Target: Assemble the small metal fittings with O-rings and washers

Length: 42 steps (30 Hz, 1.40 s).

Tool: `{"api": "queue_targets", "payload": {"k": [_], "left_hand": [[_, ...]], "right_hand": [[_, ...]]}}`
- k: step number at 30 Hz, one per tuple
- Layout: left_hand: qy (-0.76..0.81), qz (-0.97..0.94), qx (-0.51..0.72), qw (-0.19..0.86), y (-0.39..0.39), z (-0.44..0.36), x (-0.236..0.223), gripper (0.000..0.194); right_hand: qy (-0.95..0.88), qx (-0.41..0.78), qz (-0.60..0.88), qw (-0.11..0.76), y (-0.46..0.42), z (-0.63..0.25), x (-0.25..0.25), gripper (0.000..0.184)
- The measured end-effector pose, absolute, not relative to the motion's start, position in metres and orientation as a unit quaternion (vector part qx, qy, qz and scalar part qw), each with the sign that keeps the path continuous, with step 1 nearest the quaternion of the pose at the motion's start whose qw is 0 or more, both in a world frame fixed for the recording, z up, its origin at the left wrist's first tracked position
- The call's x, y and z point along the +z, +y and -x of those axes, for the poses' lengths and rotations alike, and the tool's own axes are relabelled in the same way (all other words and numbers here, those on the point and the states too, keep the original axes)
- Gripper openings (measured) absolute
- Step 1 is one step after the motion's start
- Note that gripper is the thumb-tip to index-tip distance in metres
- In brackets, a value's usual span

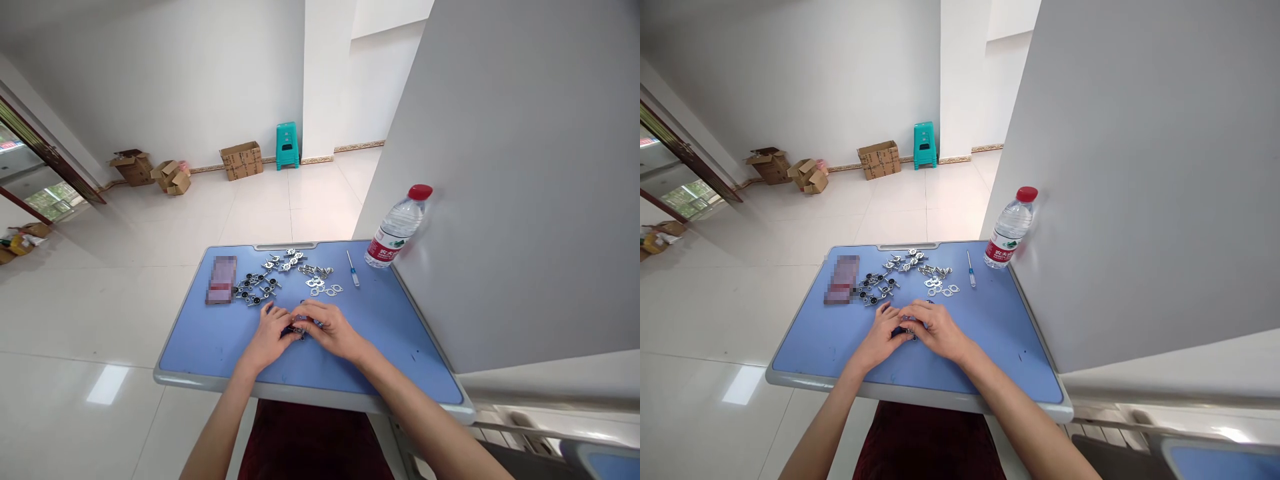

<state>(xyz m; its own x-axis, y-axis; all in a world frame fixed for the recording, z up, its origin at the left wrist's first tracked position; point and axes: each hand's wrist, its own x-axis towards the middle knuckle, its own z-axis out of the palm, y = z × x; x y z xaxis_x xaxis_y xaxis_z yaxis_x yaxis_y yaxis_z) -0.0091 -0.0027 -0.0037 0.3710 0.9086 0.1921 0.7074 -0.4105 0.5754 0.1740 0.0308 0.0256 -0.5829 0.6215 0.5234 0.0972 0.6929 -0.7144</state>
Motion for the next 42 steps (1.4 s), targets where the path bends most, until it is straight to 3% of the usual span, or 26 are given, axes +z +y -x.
{"api": "queue_targets", "payload": {"k": [13, 31, 42], "left_hand": [[0.499, -0.815, 0.235, 0.177, -0.002, 0.009, -0.006, 0.002], [0.498, -0.809, 0.247, 0.191, -0.002, 0.009, -0.006, 0.004], [0.491, -0.810, 0.259, 0.189, -0.003, 0.007, -0.006, 0.006]], "right_hand": [[-0.824, 0.277, 0.270, 0.414, 0.032, -0.165, 0.017, 0.020], [-0.850, 0.269, 0.184, 0.413, 0.039, -0.174, 0.027, 0.025], [-0.855, 0.170, 0.242, 0.425, 0.032, -0.160, 0.011, 0.017]]}}
